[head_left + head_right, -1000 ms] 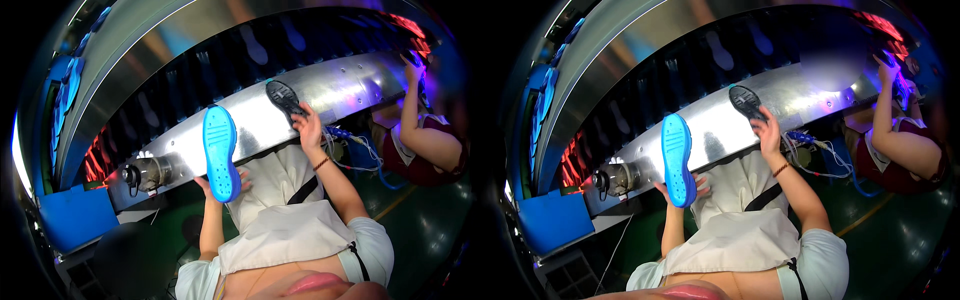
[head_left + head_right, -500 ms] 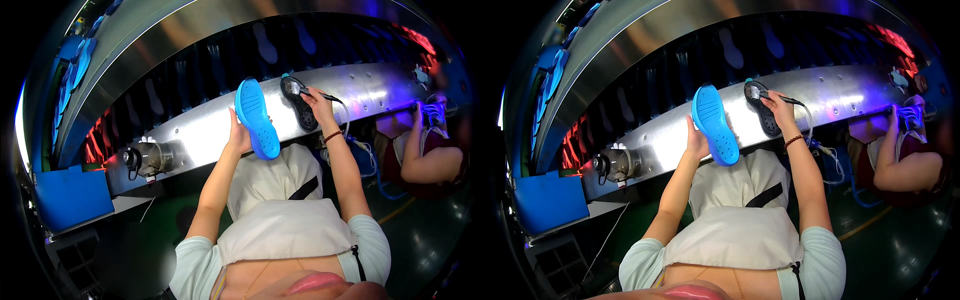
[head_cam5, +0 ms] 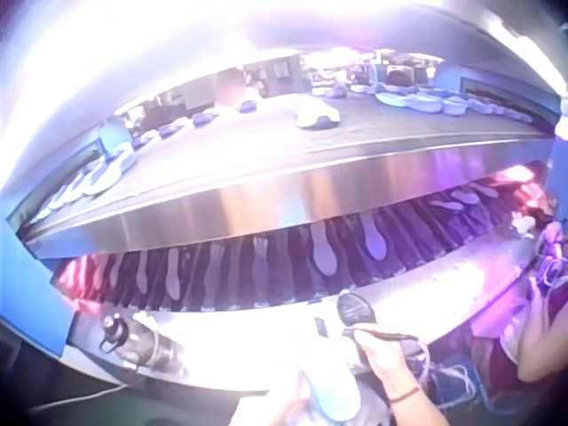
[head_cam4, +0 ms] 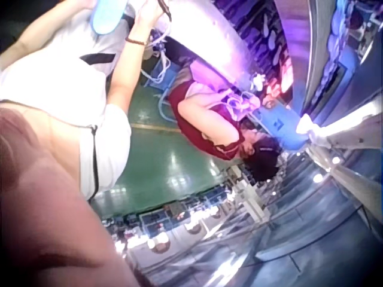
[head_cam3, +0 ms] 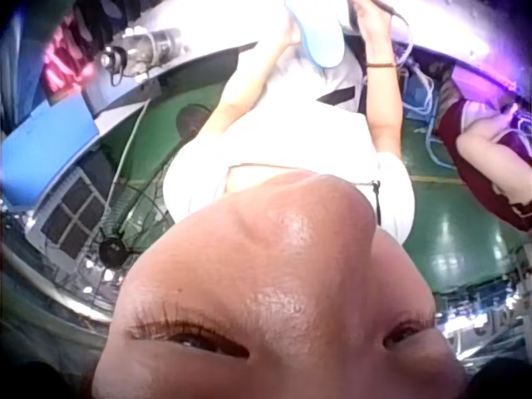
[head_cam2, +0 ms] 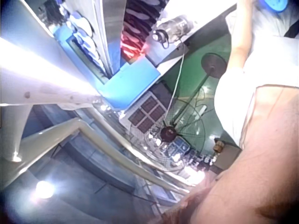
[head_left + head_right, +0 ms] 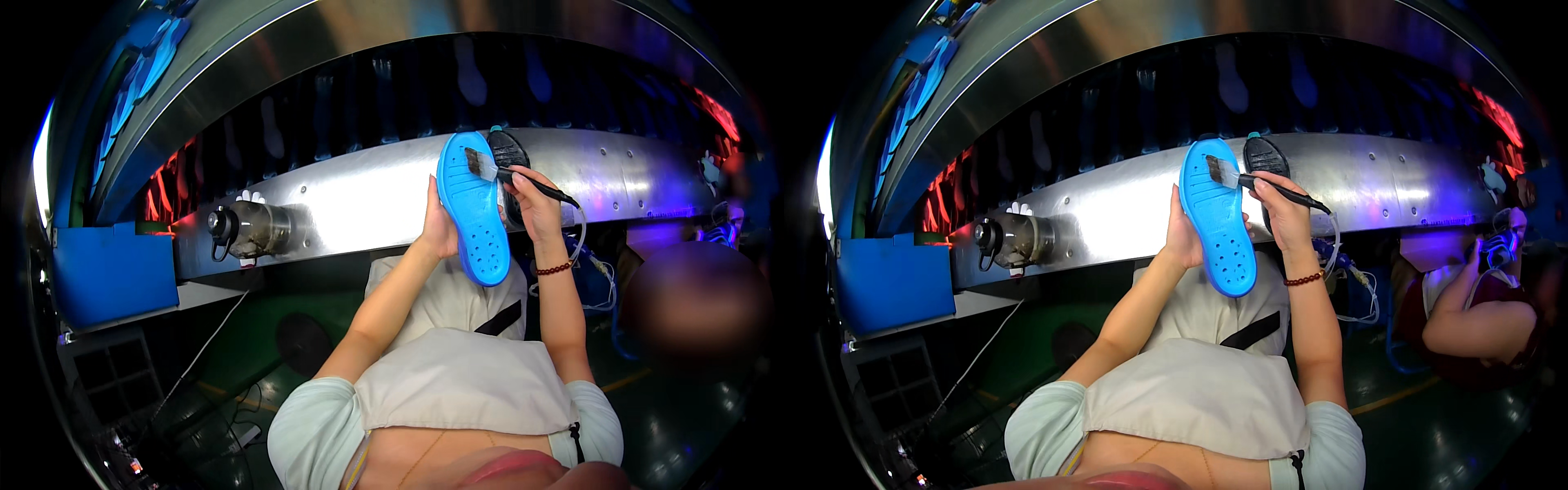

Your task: The person uses a small brush to scrub the soles of blue plastic slippers on a factory assembly line. They repeatedly pick up a slipper, scrub the bottom surface, and place it back on the conveyor belt.

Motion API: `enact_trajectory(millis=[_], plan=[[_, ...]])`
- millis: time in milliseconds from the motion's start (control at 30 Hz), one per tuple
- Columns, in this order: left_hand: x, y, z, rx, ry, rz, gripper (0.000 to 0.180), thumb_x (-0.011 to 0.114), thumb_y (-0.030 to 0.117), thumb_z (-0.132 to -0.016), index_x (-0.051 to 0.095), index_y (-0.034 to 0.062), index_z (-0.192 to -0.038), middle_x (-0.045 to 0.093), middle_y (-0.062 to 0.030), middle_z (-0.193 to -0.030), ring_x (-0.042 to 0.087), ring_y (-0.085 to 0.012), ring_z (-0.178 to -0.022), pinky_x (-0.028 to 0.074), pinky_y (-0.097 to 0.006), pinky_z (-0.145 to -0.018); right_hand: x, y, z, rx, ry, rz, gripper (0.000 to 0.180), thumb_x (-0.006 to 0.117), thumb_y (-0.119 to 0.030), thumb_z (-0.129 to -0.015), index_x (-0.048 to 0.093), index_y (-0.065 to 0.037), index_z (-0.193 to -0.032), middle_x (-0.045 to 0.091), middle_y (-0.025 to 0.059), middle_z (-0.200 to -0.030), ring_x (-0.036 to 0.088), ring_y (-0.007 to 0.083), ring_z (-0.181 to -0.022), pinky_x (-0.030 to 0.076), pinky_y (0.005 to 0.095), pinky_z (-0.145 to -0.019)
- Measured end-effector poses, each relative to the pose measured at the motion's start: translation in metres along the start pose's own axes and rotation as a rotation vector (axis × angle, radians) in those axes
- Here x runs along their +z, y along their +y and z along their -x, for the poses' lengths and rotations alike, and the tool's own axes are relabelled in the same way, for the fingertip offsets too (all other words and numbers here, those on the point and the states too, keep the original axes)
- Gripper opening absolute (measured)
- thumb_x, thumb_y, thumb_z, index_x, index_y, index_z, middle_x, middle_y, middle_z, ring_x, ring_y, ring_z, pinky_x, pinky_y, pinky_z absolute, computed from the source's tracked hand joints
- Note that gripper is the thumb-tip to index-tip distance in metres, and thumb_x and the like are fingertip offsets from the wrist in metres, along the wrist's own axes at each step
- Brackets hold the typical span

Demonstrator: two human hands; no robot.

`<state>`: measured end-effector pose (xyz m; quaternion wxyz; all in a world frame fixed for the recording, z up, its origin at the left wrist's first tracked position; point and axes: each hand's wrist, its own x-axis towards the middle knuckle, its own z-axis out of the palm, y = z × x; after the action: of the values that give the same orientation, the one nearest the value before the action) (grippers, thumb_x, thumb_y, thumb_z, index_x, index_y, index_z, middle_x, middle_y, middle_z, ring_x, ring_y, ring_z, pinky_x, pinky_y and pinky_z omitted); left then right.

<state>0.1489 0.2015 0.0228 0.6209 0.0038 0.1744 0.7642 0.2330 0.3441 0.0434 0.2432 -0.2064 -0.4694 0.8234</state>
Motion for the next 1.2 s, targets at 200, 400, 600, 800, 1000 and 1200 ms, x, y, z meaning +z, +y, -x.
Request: enact_trajectory(millis=[200, 400, 600, 800, 1000, 1200], plan=[[0.019, -0.007, 0.006, 0.065, 0.039, 0.029, 0.093, 0.005, 0.074, -0.074, 0.040, 0.0020, -0.121, 0.055, -0.0210, -0.103, 0.056, -0.0321, -0.090, 0.043, -0.044, -0.084, 0.010, -0.004, -0.005, 0.049, 0.039, 0.005, 0.022, 0.060, -0.004, -0.078, 0.058, 0.004, -0.098, 0.061, 0.0091, -0.084, 0.056, 0.0132, -0.075, 0.046, 0.0242, -0.068], [0.005, -0.022, -0.014, 0.284, 0.296, -0.058, 0.086, 0.013, 0.073, -0.076, 0.040, 0.0047, -0.121, 0.049, -0.0182, -0.112, 0.050, -0.0290, -0.101, 0.039, -0.042, -0.090, 0.048, -0.010, 0.009, -0.270, -0.033, 0.706, 0.015, 0.061, -0.008, -0.077, 0.063, 0.000, -0.089, 0.064, 0.0064, -0.080, 0.058, 0.0097, -0.070, 0.046, 0.0203, -0.064], [0.005, 0.020, -0.001, 0.265, 0.271, -0.179, 0.088, 0.010, 0.074, -0.075, 0.042, 0.0040, -0.118, 0.053, -0.0179, -0.099, 0.054, -0.0284, -0.092, 0.044, -0.043, -0.081, 0.047, -0.025, 0.051, -0.435, -0.358, 0.995, 0.017, 0.065, -0.005, -0.069, 0.063, 0.002, -0.085, 0.064, 0.0149, -0.083, 0.063, 0.0219, -0.076, 0.048, 0.0276, -0.070], [0.029, 0.028, 0.029, 0.148, 0.186, -0.163, 0.091, 0.006, 0.074, -0.074, 0.040, 0.0043, -0.121, 0.053, -0.0188, -0.098, 0.057, -0.0301, -0.087, 0.047, -0.046, -0.077, 0.043, -0.065, 0.052, -0.162, -0.458, 0.613, 0.016, 0.062, -0.004, -0.074, 0.063, 0.001, -0.090, 0.064, 0.0077, -0.081, 0.059, 0.0113, -0.071, 0.046, 0.0211, -0.065], [0.049, 0.017, 0.025, 0.253, 0.077, -0.024, 0.084, 0.014, 0.071, -0.077, 0.036, 0.0066, -0.127, 0.050, -0.0153, -0.114, 0.052, -0.0277, -0.101, 0.043, -0.041, -0.087, 0.067, -0.073, 0.038, -0.193, -0.514, 0.676, 0.019, 0.062, -0.005, -0.074, 0.063, 0.000, -0.092, 0.063, 0.0061, -0.080, 0.056, 0.0071, -0.068, 0.044, 0.0180, -0.060], [0.052, 0.019, 0.023, 0.303, 0.079, -0.151, 0.084, 0.011, 0.071, -0.077, 0.039, 0.0065, -0.123, 0.052, -0.0147, -0.108, 0.054, -0.0267, -0.095, 0.046, -0.040, -0.083, 0.060, -0.083, 0.031, -0.120, -0.413, 0.561, 0.017, 0.062, -0.005, -0.075, 0.062, 0.003, -0.090, 0.064, 0.0100, -0.082, 0.060, 0.0124, -0.075, 0.048, 0.0225, -0.064]])
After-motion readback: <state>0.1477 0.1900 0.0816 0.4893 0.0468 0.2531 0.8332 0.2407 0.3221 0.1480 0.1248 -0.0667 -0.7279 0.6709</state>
